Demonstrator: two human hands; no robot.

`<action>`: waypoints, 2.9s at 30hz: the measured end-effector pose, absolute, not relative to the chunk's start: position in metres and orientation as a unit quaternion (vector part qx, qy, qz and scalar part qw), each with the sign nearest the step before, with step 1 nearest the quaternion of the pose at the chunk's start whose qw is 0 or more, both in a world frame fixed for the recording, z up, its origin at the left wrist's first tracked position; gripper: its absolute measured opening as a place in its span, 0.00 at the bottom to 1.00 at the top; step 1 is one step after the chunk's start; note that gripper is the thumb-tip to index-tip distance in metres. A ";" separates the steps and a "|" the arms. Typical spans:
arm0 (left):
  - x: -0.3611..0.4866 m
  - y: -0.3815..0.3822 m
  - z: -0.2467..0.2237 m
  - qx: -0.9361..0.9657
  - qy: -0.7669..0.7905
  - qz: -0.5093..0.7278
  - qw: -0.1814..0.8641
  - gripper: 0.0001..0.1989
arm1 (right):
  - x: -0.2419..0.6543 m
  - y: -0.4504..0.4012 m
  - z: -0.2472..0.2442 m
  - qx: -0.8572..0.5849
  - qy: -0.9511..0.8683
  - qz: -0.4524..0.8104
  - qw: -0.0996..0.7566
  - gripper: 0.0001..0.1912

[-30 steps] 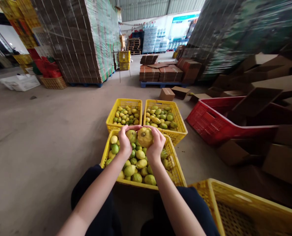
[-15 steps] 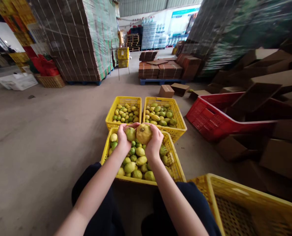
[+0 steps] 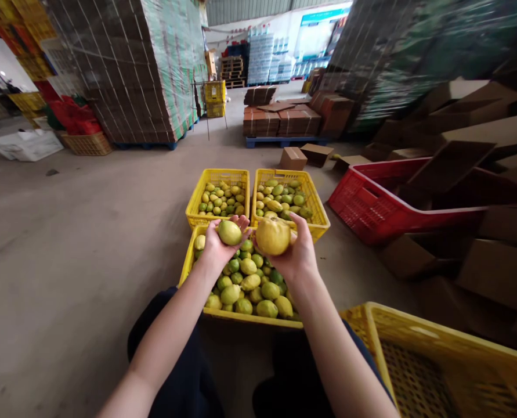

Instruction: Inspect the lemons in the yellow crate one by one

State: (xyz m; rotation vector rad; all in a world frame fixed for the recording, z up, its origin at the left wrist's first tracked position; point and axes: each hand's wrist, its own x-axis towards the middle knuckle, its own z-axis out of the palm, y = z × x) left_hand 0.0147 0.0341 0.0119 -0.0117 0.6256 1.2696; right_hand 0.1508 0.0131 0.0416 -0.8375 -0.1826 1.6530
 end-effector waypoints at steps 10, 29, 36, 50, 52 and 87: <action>0.006 0.039 0.018 -0.020 0.287 0.584 0.759 0.17 | 0.154 0.012 0.028 -0.346 -0.053 0.759 0.549 0.06; 0.014 0.031 0.016 -0.067 0.267 0.513 0.813 0.21 | 0.154 0.018 0.024 -0.331 0.078 0.745 0.573 0.18; 0.016 0.027 0.018 -0.050 0.295 0.499 0.813 0.19 | 0.154 0.019 0.021 -0.325 0.110 0.754 0.560 0.23; 0.026 0.025 0.014 -0.009 0.294 0.466 0.834 0.23 | 0.152 0.019 0.018 -0.313 0.126 0.766 0.547 0.24; 0.025 0.025 0.014 -0.006 0.297 0.469 0.832 0.23 | 0.152 0.018 0.020 -0.312 0.130 0.766 0.547 0.24; 0.023 0.015 0.017 0.404 0.394 0.654 0.503 0.13 | 0.154 0.015 0.012 -0.391 -0.391 0.426 0.716 0.34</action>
